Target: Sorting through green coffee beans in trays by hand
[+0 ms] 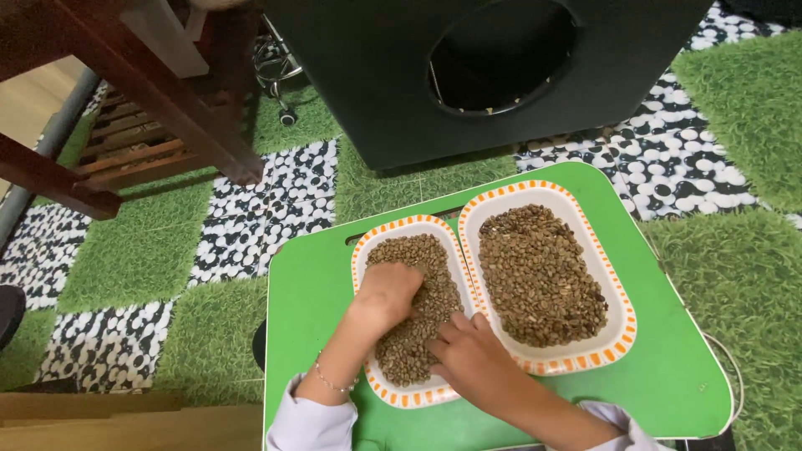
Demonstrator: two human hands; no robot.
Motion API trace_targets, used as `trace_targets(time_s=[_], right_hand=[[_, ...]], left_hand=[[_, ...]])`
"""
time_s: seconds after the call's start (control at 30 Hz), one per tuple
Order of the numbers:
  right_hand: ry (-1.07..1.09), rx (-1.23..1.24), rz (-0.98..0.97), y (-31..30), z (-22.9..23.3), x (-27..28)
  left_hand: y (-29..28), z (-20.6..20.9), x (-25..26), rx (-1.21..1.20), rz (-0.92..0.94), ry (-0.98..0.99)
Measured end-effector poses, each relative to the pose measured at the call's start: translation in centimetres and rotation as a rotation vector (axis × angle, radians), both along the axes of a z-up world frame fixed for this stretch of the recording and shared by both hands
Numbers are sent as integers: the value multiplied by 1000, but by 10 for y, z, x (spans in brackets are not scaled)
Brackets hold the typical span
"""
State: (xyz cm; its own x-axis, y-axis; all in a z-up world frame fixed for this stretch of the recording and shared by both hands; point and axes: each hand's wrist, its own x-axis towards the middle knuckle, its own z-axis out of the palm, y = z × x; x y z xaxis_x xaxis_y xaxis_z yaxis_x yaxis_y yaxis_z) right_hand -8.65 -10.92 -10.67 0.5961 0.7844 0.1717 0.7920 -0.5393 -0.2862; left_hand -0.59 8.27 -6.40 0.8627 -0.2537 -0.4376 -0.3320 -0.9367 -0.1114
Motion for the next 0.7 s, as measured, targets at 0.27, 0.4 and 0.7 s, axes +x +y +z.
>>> trace_targets(time_s=[0.27,0.4,0.7], right_hand=[[-187,106,-4,2,-3,-2],[-200,131,-21,1,-2,-2],[25,199,-277,-29,27,12]], left_hand=[[1,-9,-2,-117,23,-46],[6,9,-7,-271,46,-9],[-3,73,-20,-401,55,65]])
